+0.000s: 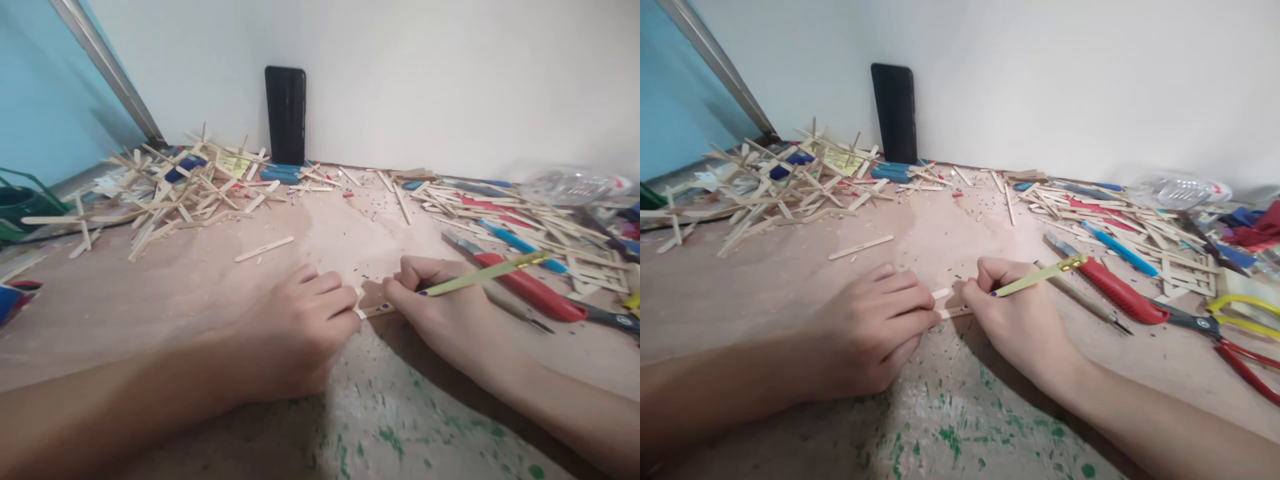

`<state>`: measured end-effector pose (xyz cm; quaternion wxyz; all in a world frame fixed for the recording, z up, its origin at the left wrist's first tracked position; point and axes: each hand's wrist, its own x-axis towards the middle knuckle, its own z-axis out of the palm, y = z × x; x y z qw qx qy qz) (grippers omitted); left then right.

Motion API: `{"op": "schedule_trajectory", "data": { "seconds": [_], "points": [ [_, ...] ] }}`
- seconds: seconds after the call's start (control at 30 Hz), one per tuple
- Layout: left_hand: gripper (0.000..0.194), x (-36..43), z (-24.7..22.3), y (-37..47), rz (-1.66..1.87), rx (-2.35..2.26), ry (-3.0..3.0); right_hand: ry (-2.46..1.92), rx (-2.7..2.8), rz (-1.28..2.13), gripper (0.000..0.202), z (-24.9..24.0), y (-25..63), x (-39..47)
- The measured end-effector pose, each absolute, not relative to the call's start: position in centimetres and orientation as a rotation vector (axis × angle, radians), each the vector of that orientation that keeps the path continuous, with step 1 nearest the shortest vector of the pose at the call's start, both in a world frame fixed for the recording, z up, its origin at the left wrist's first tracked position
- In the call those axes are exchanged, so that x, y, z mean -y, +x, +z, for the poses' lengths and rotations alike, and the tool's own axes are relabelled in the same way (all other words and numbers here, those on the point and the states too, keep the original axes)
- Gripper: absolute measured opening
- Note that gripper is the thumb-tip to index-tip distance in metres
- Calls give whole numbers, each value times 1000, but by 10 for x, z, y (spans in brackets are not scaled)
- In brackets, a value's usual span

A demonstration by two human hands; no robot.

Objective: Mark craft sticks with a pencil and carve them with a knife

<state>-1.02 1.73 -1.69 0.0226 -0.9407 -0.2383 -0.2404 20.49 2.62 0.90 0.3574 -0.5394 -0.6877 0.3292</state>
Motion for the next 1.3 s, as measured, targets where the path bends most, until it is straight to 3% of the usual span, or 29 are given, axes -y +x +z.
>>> {"op": "schedule_trajectory", "data": {
  "seconds": [0.8,1.3],
  "points": [
    [10,-16,-18,-12,-680,753,-2909,-1382,1830,758,36,5,202,-27],
    [20,-15,-14,-11,-668,797,-2922,-1403,1835,720,36,4,203,-27]
  ]
}}
